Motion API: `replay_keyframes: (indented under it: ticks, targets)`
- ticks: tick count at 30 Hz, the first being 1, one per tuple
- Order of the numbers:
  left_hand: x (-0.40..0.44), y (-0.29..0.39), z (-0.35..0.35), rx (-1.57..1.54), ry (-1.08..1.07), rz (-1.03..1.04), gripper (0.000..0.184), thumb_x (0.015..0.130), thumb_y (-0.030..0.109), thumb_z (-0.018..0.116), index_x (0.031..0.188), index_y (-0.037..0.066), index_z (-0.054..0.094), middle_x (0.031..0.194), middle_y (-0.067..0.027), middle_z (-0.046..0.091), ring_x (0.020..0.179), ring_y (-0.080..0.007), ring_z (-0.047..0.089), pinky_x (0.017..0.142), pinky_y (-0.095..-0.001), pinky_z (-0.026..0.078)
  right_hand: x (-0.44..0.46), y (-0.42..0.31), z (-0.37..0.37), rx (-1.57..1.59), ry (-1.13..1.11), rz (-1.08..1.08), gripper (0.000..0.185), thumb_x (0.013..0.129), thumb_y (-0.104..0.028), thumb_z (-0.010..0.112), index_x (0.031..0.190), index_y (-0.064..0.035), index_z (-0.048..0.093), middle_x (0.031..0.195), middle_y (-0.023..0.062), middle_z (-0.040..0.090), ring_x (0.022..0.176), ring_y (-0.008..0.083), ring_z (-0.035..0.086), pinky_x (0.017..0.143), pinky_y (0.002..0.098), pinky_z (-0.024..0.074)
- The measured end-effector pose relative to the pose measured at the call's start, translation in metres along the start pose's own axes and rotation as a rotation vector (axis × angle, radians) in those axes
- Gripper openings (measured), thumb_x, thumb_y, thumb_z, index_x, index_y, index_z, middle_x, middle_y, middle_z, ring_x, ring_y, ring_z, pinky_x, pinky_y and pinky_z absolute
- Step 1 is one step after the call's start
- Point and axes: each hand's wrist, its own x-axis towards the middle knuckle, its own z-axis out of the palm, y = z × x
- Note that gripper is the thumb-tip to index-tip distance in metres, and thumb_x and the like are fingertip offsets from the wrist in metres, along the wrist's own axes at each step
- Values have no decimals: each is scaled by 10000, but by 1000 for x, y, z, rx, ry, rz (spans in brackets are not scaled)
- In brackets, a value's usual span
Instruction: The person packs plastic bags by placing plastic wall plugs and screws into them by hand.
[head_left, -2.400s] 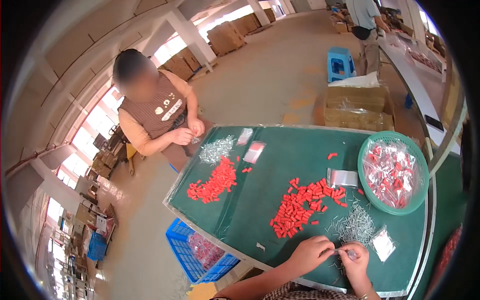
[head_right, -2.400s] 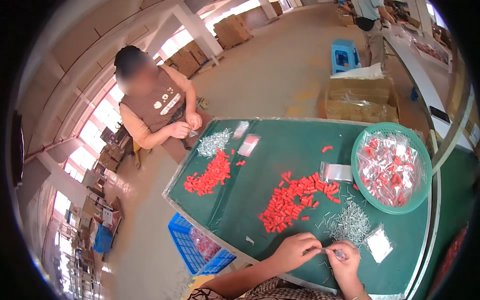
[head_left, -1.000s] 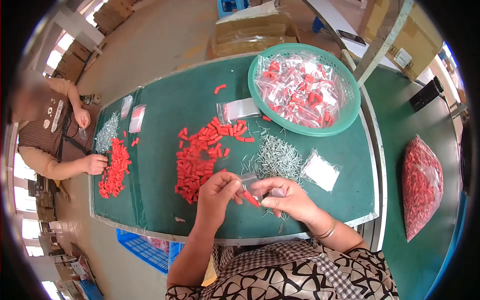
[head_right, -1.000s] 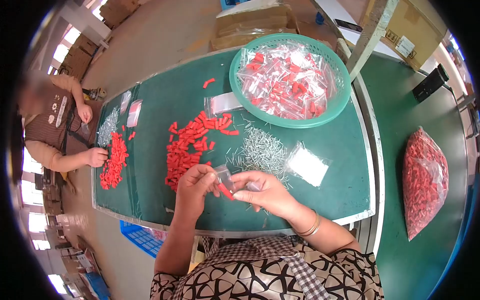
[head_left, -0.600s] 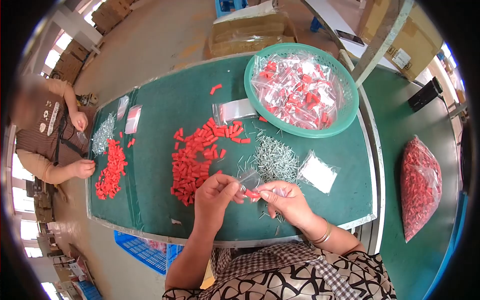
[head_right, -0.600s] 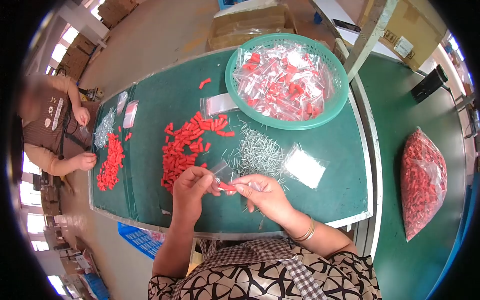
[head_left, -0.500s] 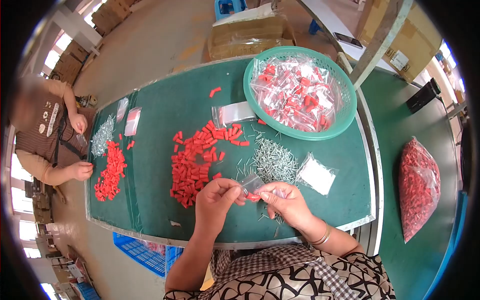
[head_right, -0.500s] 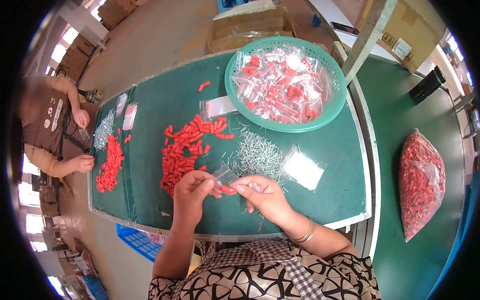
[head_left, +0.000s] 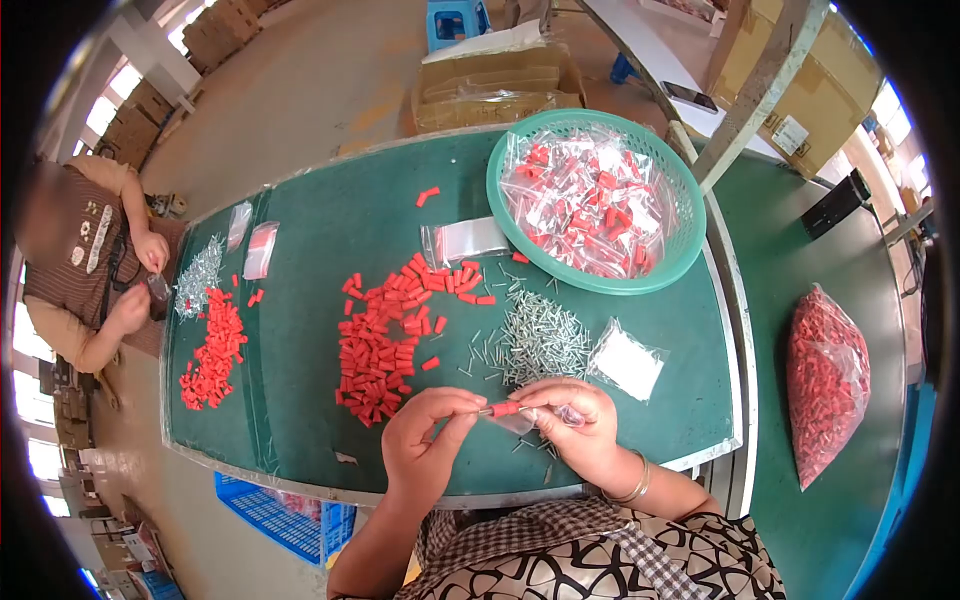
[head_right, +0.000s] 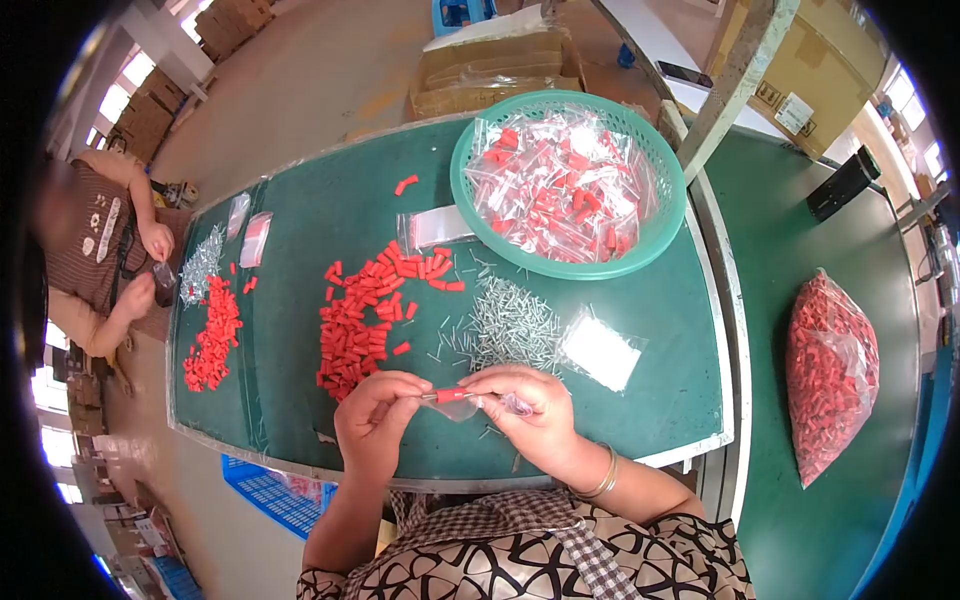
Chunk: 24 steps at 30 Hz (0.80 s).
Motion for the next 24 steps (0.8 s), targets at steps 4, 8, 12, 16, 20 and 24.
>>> replay_keyframes:
  ticks: [4, 8, 12, 16, 20, 24]
  targets:
    - [20, 13, 11, -245, 114, -88, 89, 902, -39, 549, 972, -39, 605, 961, -130, 656, 815, -184, 649, 757, -302, 522, 14, -28, -9, 212, 147, 373, 77, 889, -66, 654, 948, -16, 659, 963, 97, 702, 649, 108, 582, 589, 232, 474]
    - [30, 18, 11, -275, 136, -58, 105, 919, 7, 557, 1007, -32, 598, 929, -120, 662, 783, -173, 646, 738, -305, 525, 81, -63, -46, 475, 319, 347, 266, 944, -242, 617, 1119, -51, 562, 919, 55, 684, 464, 27, 339, 452, 188, 334]
    - [17, -4, 13, -232, 74, -177, 101, 917, 4, 566, 1000, -33, 612, 891, -110, 663, 740, -147, 631, 708, -282, 520, 72, -54, -37, 567, 300, 494, 344, 962, -309, 587, 1194, -58, 543, 952, 50, 680, 473, 22, 296, 466, 191, 313]
    - [2, -15, 18, -138, 15, -189, 119, 898, -19, 590, 1010, -40, 623, 902, -91, 654, 722, -117, 616, 677, -243, 508, 45, -7, -12, 1055, 181, 658, 365, 945, -199, 607, 1258, -39, 508, 1130, 119, 637, 732, 134, 575, 785, 348, 537]
    - [0, -18, 22, -11, 2, -133, 165, 873, -36, 616, 1038, -41, 625, 912, -69, 628, 742, -101, 613, 673, -232, 500, 35, 8, 10, 1233, 90, 588, 406, 940, -148, 600, 1299, -11, 467, 1235, 150, 579, 1133, 256, 577, 1054, 456, 436]
    - [3, -15, 32, 71, 14, -163, 208, 834, -42, 655, 1041, -35, 629, 932, -57, 614, 766, -90, 609, 666, -228, 494, 30, 16, 17, 1178, -4, 615, 381, 939, -135, 603, 1300, -46, 520, 1290, 163, 568, 1213, 259, 535, 1046, 422, 425]
